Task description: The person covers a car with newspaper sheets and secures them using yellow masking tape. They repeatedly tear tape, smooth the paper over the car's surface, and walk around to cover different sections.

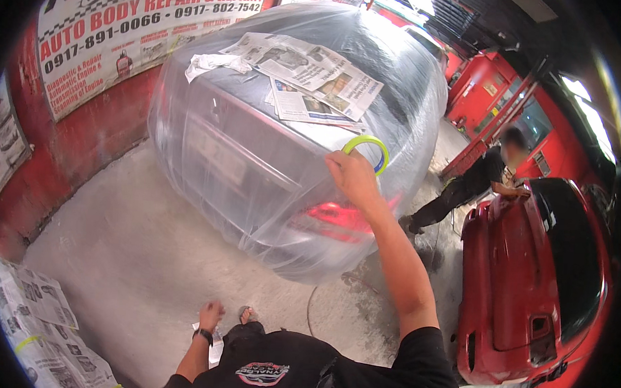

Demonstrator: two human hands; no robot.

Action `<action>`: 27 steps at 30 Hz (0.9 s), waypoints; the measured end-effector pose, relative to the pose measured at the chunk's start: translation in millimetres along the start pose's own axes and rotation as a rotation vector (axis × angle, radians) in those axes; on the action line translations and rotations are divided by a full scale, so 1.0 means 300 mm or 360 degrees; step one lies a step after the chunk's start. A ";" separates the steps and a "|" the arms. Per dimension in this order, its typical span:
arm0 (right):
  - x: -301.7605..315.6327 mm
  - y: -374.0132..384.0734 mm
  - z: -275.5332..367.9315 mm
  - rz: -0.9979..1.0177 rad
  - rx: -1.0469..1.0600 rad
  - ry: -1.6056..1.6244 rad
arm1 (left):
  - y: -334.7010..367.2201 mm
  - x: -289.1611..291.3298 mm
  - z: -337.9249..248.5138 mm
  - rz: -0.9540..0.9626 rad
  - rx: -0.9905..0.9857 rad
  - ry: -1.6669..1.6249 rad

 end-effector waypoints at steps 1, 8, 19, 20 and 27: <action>-0.035 0.033 -0.042 0.0088 0.0021 -0.0085 | 0.013 -0.039 -0.118 0.0057 -0.0036 -0.0038; -0.224 0.312 -0.308 0.0341 0.0139 -0.0211 | -0.033 -0.084 -0.192 -0.0027 -0.0042 -0.0058; -0.691 0.602 -0.447 0.0811 0.0088 0.0150 | -0.933 -0.185 1.013 -0.1123 0.1265 0.0170; -0.698 0.577 -0.496 0.0770 0.0374 0.0239 | -0.966 -0.226 0.970 -0.0744 0.0929 0.1686; -0.586 0.955 -0.999 -0.0163 0.0488 -0.0217 | -0.873 -0.608 0.421 -0.1543 0.1331 -0.0542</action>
Point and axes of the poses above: each hand's wrist, its own y-axis towards the middle knuckle, its own x-axis out of the back of the hand, z = x × y, the point moved 4 cm from there along y, towards the middle knuckle, and after that the axes turned 15 degrees about y, right-handed, at the moved point
